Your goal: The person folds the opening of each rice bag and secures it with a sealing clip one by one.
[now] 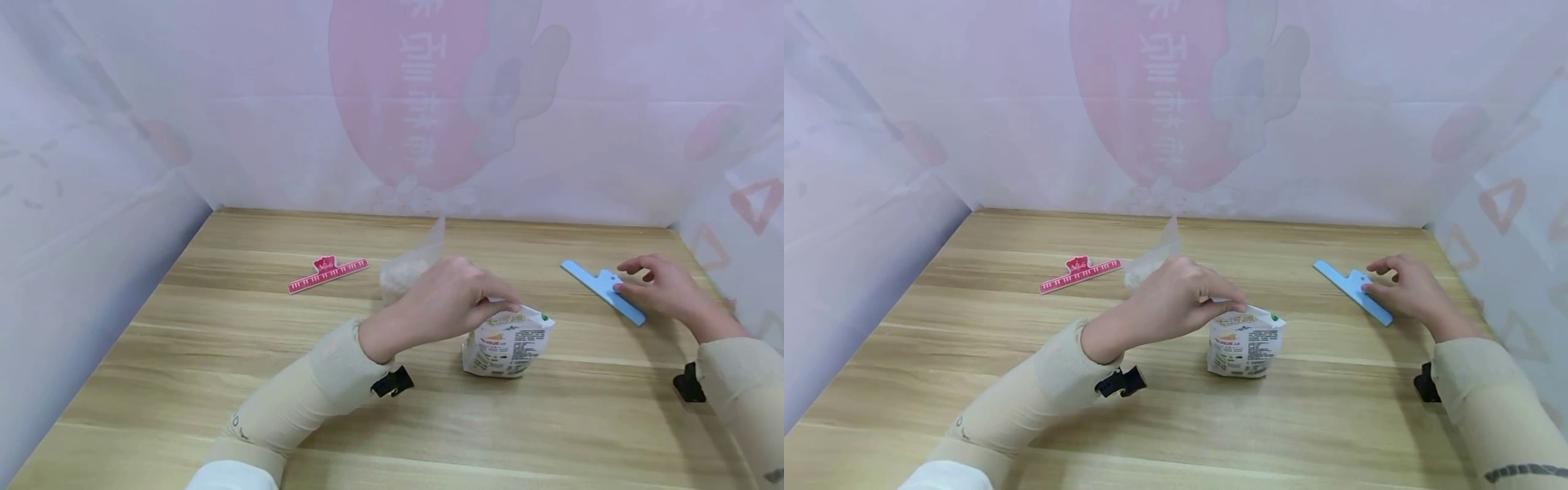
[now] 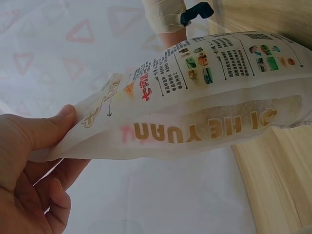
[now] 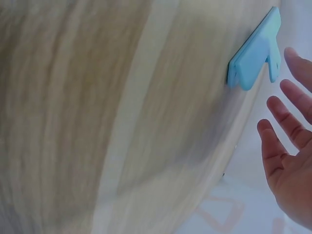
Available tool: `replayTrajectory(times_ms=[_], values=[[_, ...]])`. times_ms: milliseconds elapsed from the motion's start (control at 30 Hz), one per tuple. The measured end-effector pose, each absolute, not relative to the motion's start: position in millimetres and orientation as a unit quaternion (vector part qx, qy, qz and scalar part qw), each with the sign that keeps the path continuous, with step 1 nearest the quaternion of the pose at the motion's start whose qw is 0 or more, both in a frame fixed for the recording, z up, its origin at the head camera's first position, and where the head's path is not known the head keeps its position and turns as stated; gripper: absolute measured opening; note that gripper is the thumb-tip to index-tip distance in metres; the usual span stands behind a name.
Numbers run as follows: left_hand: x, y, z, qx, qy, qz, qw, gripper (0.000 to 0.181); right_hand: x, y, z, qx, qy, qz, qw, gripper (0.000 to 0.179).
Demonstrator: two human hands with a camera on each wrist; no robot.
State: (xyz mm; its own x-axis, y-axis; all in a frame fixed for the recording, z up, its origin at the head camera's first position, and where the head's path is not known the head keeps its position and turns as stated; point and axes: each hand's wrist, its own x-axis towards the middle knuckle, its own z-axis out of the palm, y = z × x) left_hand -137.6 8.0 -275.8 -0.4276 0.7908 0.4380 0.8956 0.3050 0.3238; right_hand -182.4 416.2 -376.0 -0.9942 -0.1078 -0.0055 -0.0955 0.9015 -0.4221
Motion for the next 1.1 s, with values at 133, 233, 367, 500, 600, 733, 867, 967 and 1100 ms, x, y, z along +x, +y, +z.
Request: replayTrajectory(times_ms=[133,233,367,500,600,733,867,967,1100], values=[[-138,8,-276,-0.527,-0.801,-0.267,0.095,0.012,-185,415,-375,-0.048,0.976,-0.206,0.04,0.048],[-138,9,-276,-0.528,-0.8,-0.267,0.095,0.013,-187,413,-374,-0.051,0.977,-0.201,0.049,0.049],[-139,9,-277,-0.53,-0.798,-0.27,0.096,0.013,-188,412,-376,-0.056,0.978,-0.195,0.049,0.047],[-139,10,-276,-0.529,-0.797,-0.275,0.093,0.013,-189,412,-377,-0.058,0.978,-0.197,0.046,0.044],[-140,10,-276,-0.528,-0.798,-0.278,0.09,0.013,-190,411,-377,-0.055,0.976,-0.205,0.044,0.041],[-141,10,-276,-0.529,-0.797,-0.279,0.088,0.013,-189,410,-376,-0.04,0.974,-0.218,0.049,0.035],[-142,10,-276,-0.527,-0.796,-0.286,0.082,0.013,-188,408,-374,-0.036,0.972,-0.226,0.047,0.029],[-143,9,-276,-0.525,-0.796,-0.291,0.074,0.013,-187,407,-373,-0.044,0.972,-0.229,0.038,0.029],[-143,9,-276,-0.523,-0.795,-0.298,0.066,0.013,-184,405,-373,-0.052,0.972,-0.228,0.022,0.038]])
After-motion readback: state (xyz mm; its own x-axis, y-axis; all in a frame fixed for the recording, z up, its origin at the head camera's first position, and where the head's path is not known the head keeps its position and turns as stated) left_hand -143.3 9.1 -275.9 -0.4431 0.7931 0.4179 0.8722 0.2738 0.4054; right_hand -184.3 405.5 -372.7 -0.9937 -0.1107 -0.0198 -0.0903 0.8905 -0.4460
